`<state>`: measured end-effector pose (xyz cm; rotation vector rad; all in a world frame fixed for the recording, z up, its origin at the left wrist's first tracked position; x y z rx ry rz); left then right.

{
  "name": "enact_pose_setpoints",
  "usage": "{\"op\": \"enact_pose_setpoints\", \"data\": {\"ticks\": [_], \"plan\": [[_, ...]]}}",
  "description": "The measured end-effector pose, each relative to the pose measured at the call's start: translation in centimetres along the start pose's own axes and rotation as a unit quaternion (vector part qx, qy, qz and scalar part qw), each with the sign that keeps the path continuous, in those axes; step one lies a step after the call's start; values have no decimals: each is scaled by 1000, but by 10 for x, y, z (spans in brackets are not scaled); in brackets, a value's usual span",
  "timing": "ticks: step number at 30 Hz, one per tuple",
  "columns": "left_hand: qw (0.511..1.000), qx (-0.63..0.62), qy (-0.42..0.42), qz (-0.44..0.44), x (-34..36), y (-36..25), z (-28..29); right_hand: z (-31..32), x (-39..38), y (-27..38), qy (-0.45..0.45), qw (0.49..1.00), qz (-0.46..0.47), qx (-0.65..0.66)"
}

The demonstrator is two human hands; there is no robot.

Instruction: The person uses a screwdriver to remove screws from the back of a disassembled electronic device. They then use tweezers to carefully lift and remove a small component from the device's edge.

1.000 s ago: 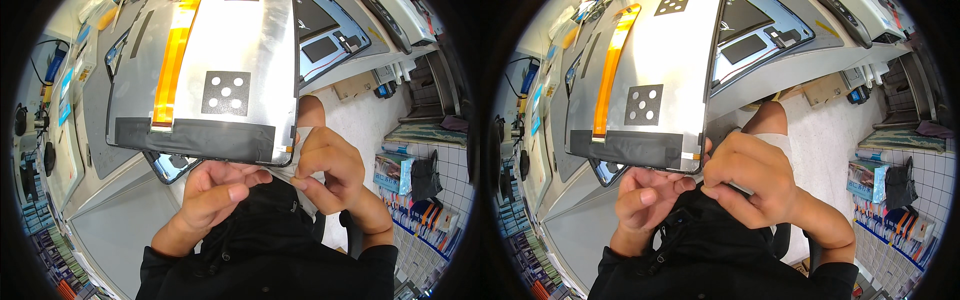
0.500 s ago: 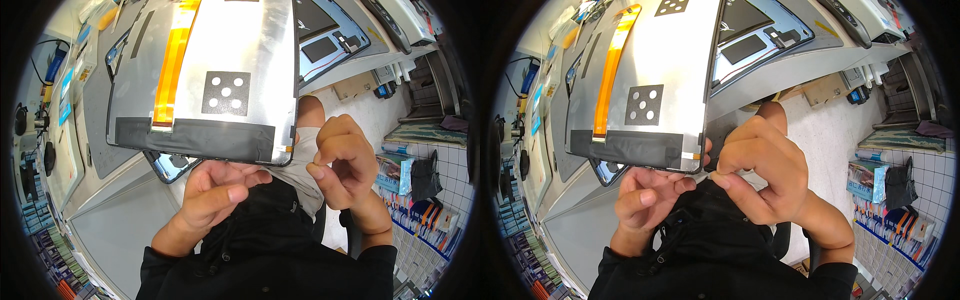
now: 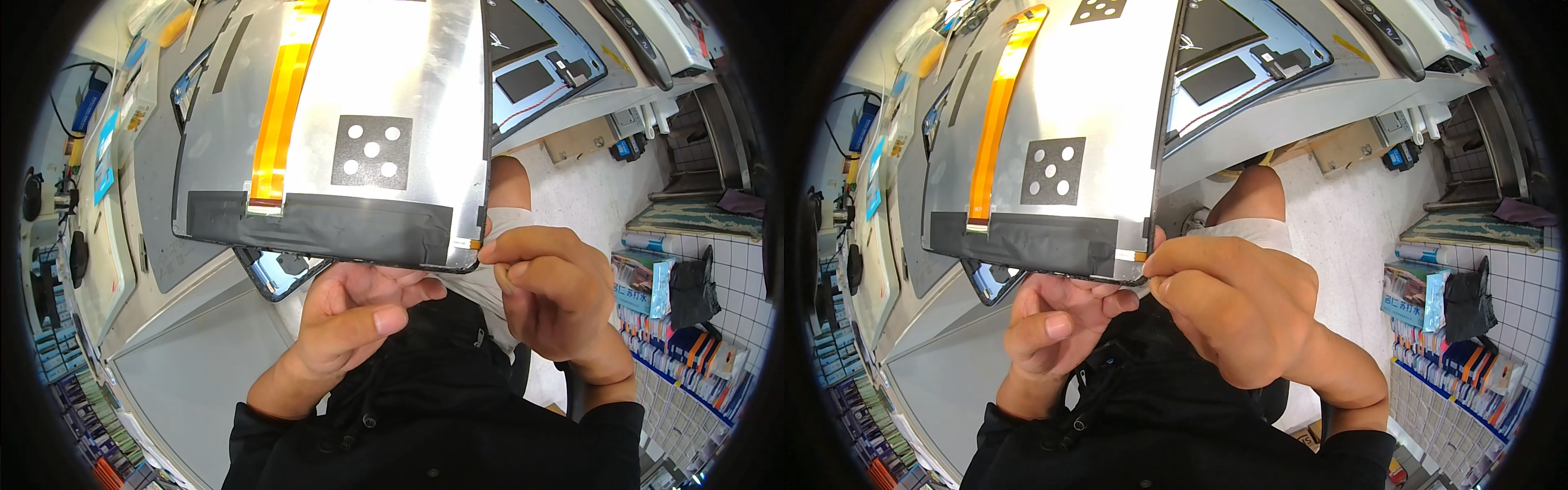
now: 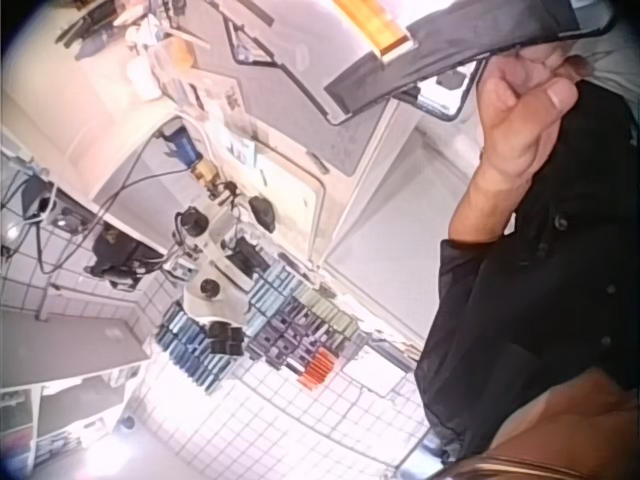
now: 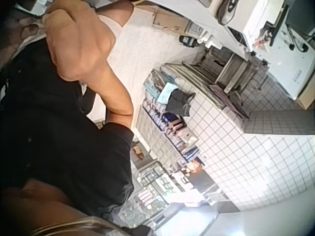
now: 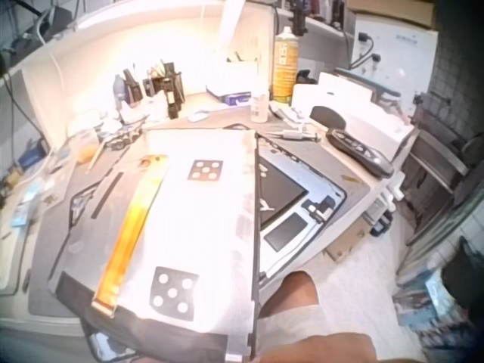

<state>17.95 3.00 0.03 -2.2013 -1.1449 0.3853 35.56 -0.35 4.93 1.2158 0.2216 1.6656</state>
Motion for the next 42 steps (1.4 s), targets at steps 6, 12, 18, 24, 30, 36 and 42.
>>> {"op": "enact_pose_setpoints", "data": {"ticks": [6,12,18,24,30,36,42], "plan": [[993,-68,83,-46,1,3,6,-2,-2,-7,44,989,-104,98],[994,-78,70,-34,1,4,6,0,-8,-10,44,944,-251,208],[999,-51,-1,-2,1,1,-1,20,-1,-13,127,983,-101,85],[1000,-9,-22,15,2,2,-2,17,0,-7,60,992,-26,-108],[996,46,-65,29,3,1,-6,12,3,1,17,979,114,-171],[996,48,-67,24,3,0,-7,9,8,-2,-11,967,172,-189],[997,47,-59,22,5,-1,-10,14,1,2,45,960,164,-223]]}}
Point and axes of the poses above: each hand's wrist, its own x-axis towards the middle knuckle, its own z-axis out of the back of the hand, y = z × x, the point moved 4 cm from there along x, towards the middle knuckle, and after that the axes turned 13 degrees about -z, right-handed, at the moved point
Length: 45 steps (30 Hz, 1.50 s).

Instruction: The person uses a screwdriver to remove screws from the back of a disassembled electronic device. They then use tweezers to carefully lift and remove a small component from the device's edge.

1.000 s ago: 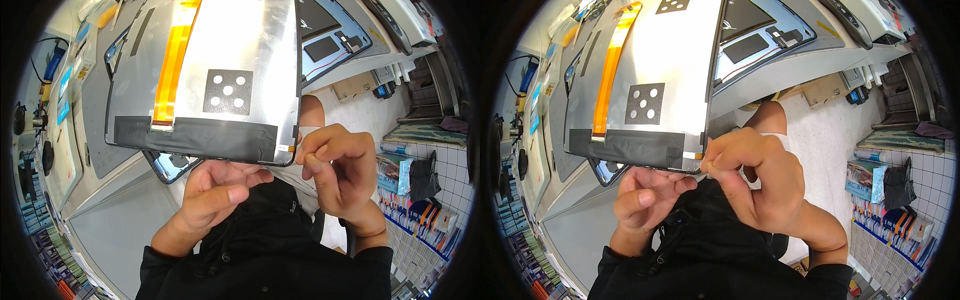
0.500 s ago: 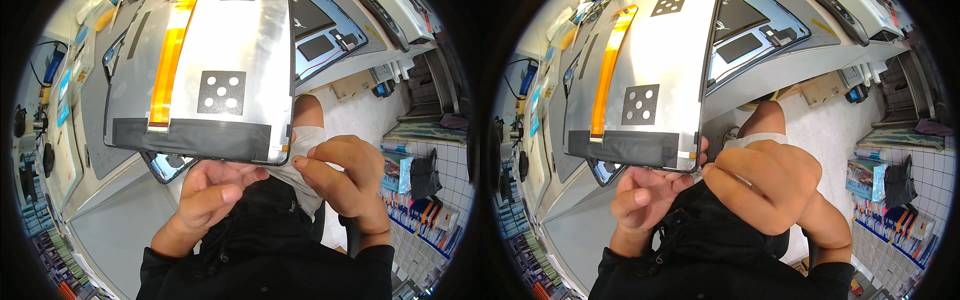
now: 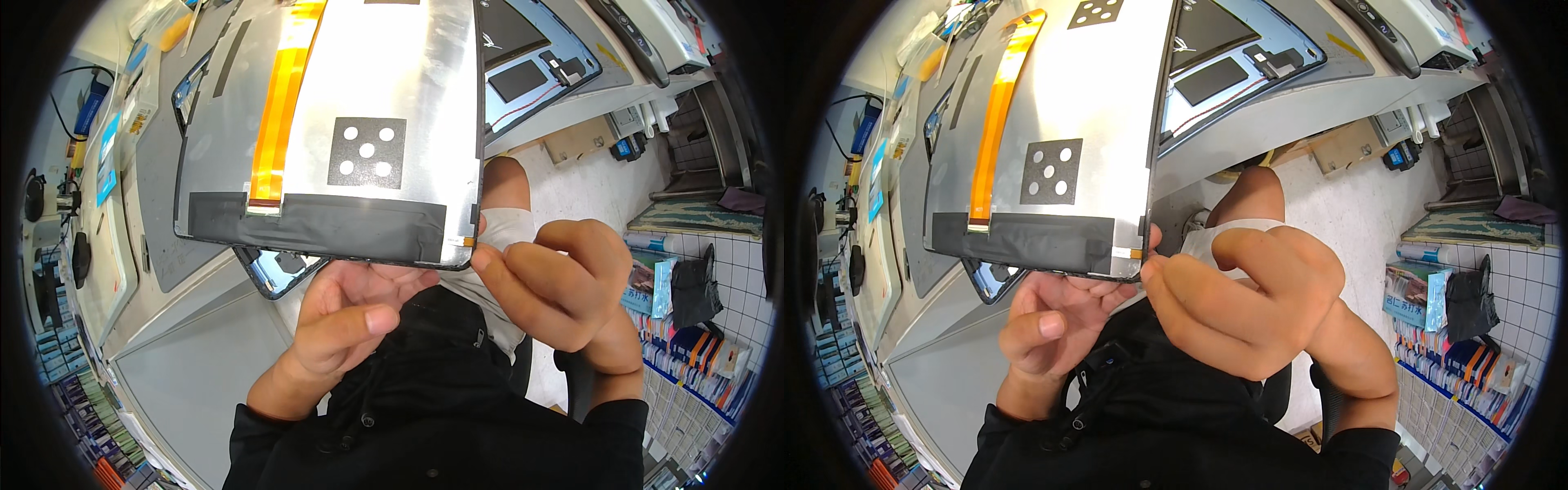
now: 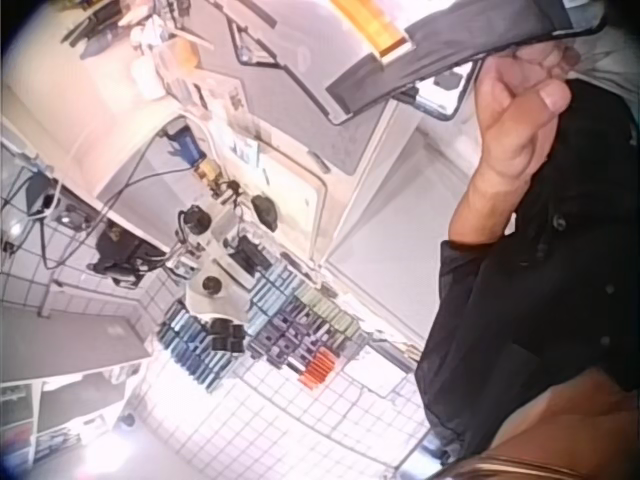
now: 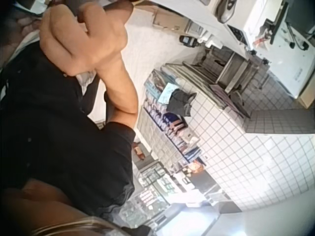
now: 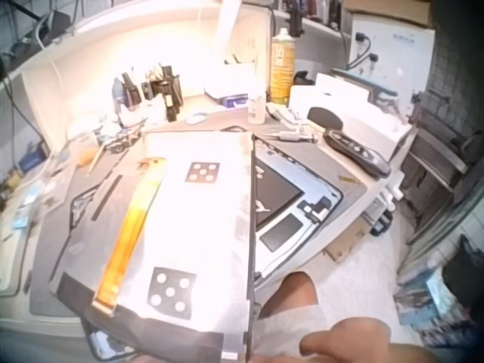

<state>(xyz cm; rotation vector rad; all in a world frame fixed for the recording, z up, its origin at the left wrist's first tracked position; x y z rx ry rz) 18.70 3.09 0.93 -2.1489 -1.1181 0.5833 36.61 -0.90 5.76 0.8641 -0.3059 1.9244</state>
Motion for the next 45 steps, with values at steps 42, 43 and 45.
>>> {"op": "enact_pose_setpoints", "data": {"ticks": [42,43,45], "plan": [[999,-34,41,6,2,4,6,-11,-4,-24,61,960,-139,233],[999,-33,43,4,0,5,8,-10,-5,-23,52,965,-141,215],[998,-32,46,-1,-2,5,12,-7,-5,-23,30,975,-132,175]]}}
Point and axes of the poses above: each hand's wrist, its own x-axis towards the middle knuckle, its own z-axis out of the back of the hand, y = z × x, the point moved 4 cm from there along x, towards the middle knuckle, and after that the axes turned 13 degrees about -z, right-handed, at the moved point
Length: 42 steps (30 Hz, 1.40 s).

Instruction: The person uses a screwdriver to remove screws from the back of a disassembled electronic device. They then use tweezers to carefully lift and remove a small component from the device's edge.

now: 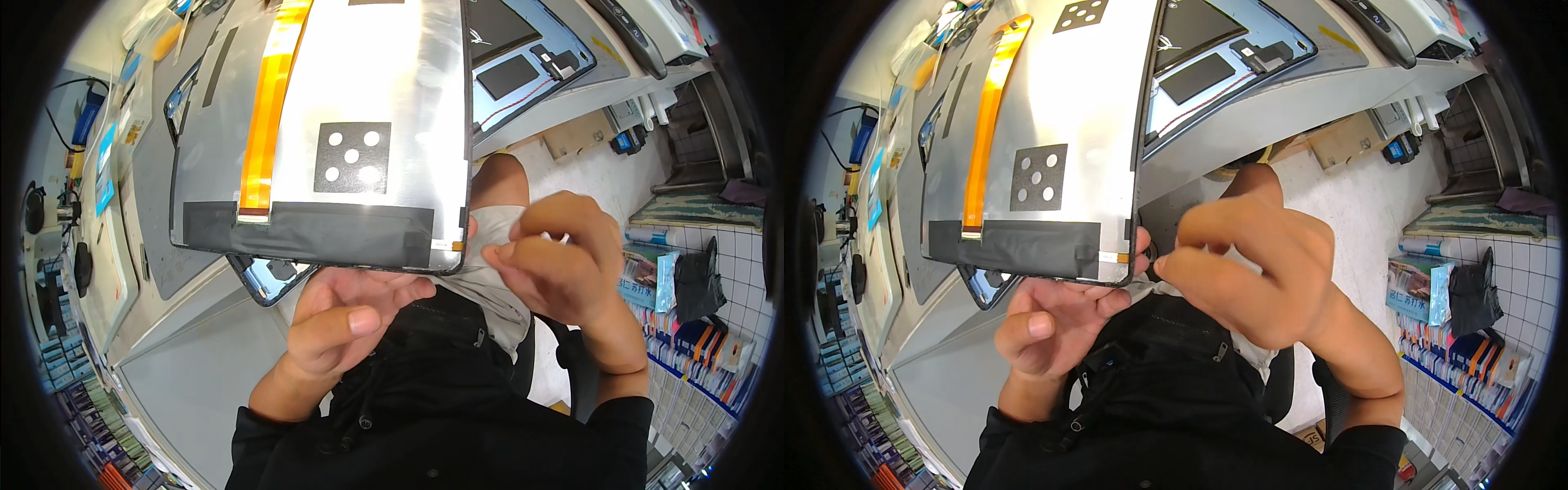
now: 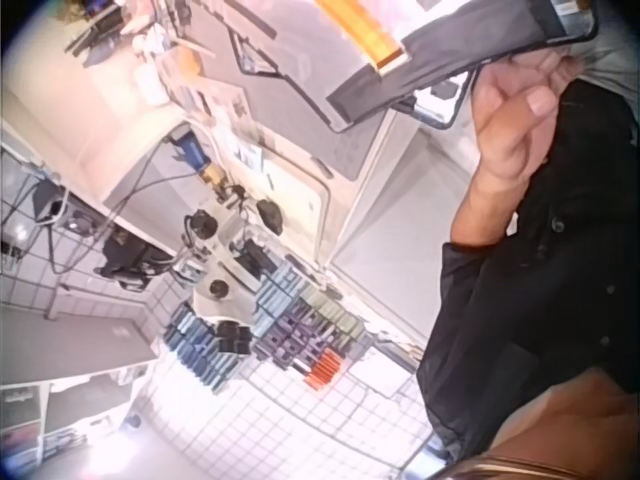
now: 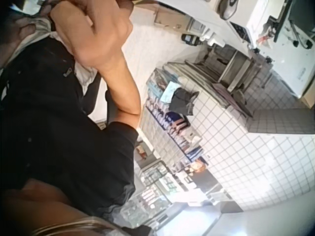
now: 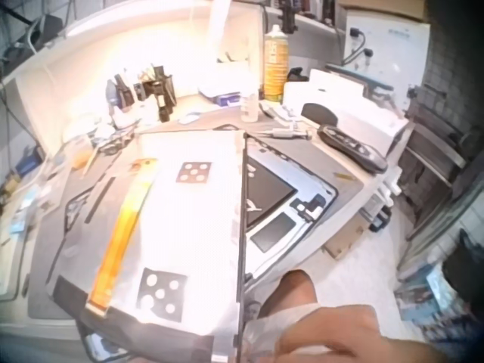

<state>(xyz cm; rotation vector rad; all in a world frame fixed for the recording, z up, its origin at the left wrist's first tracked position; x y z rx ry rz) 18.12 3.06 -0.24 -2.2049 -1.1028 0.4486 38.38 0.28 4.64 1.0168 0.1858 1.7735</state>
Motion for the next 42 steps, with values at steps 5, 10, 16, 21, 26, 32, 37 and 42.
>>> {"op": "enact_pose_setpoints", "data": {"ticks": [5,10,16,21,26,32,37,42], "plan": [[999,-39,-13,-11,0,0,-3,1,4,3,-46,995,51,-78],[992,-64,76,-73,-2,3,7,-4,12,3,-93,979,140,-117],[992,-65,81,-76,-2,3,8,-9,14,1,-119,965,186,-142],[993,-79,33,-84,-3,3,8,-12,14,-1,-128,958,209,-148],[994,-73,27,-79,-5,5,14,-11,15,-2,-132,950,236,-155],[999,-10,6,-41,-3,2,9,-8,16,-4,-83,974,180,-106],[999,-25,-18,-30,-3,3,7,-7,24,-11,-37,998,4,-44],[994,85,-56,-30,8,2,-2,-6,28,-11,-67,996,20,-58]]}}
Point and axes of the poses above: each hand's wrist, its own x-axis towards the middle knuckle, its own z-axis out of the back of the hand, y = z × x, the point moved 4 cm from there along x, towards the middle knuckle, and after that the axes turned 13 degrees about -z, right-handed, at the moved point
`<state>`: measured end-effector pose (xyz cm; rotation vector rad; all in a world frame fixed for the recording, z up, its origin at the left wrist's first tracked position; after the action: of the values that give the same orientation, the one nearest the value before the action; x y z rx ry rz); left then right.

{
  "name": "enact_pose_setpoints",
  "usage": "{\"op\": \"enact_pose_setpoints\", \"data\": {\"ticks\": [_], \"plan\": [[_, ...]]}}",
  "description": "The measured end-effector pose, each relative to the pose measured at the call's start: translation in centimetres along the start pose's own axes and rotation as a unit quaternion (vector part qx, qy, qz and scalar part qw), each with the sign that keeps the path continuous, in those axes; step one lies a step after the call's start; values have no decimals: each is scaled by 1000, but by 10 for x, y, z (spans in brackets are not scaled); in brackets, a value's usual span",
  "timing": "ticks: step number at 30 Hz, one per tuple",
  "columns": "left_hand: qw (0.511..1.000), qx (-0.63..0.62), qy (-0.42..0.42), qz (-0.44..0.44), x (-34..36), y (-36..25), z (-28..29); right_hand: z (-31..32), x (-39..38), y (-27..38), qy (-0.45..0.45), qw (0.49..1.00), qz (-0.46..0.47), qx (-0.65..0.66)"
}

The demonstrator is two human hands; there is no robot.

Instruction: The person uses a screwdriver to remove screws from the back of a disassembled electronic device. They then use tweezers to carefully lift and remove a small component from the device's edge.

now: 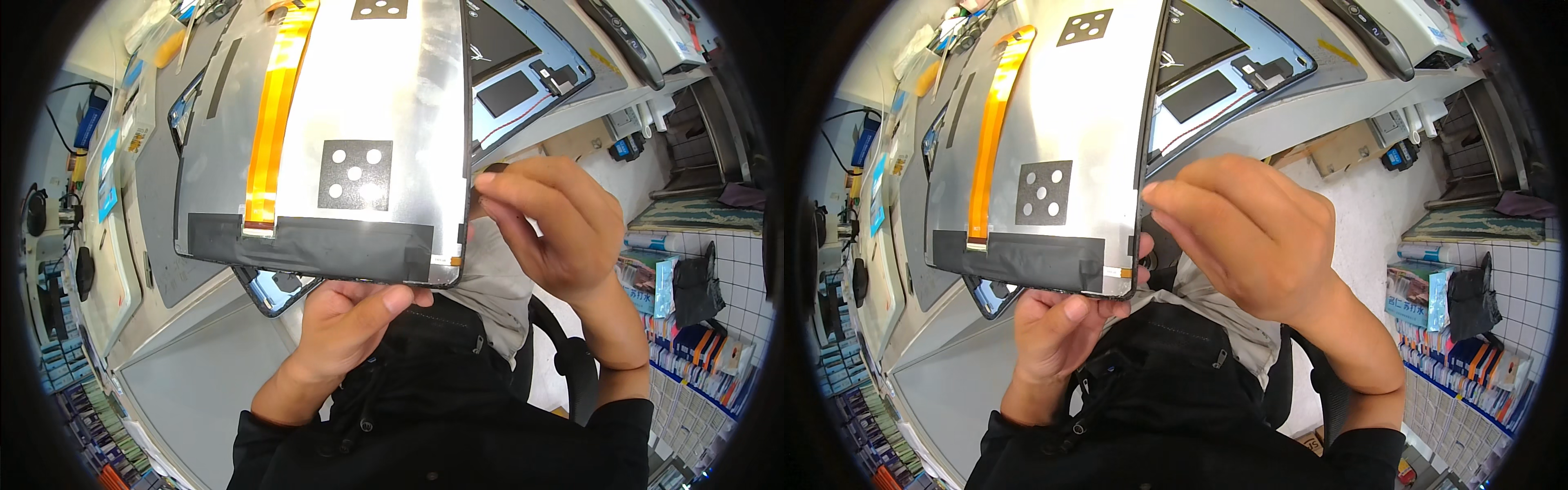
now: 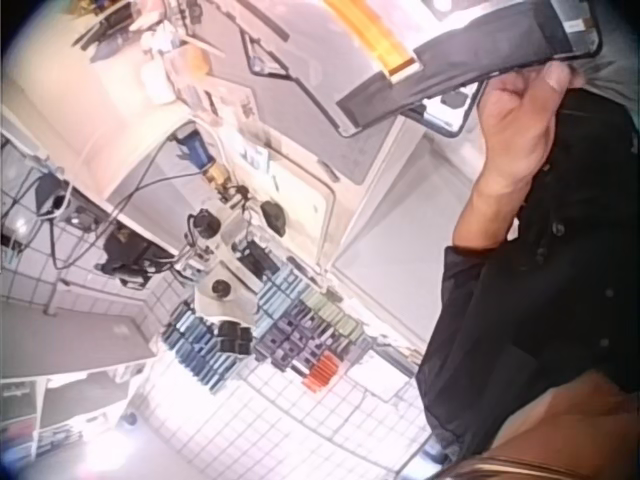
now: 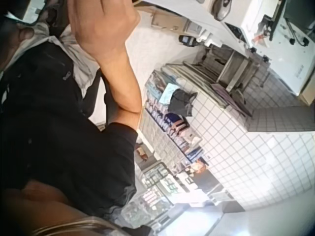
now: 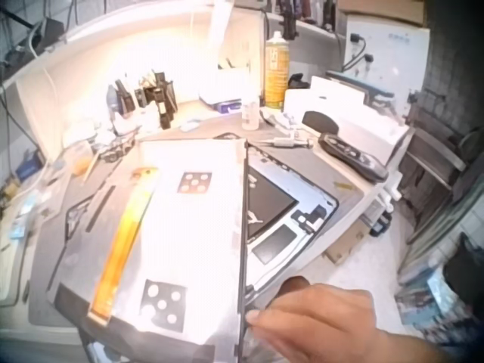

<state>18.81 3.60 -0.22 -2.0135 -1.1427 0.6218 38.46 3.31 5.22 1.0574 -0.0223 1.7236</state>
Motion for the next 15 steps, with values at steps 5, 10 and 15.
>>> {"op": "enact_pose_setpoints", "data": {"ticks": [5,10,15], "plan": [[1000,6,25,-8,5,-1,-4,1,1,3,0,998,41,-40],[997,-23,70,-29,8,-2,-6,1,-1,6,-14,994,88,-61],[998,-19,60,-32,3,3,0,1,-3,7,-16,994,97,-53]]}}
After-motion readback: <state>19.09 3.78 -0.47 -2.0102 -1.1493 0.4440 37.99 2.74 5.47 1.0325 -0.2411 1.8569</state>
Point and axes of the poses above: each hand's wrist, its own x-axis towards the middle knuckle, its own z-axis out of the back of the hand, y = z × x, the point moved 4 cm from there along x, towards the middle knuckle, and after that the axes turned 13 degrees about -z, right-handed, at the moved point
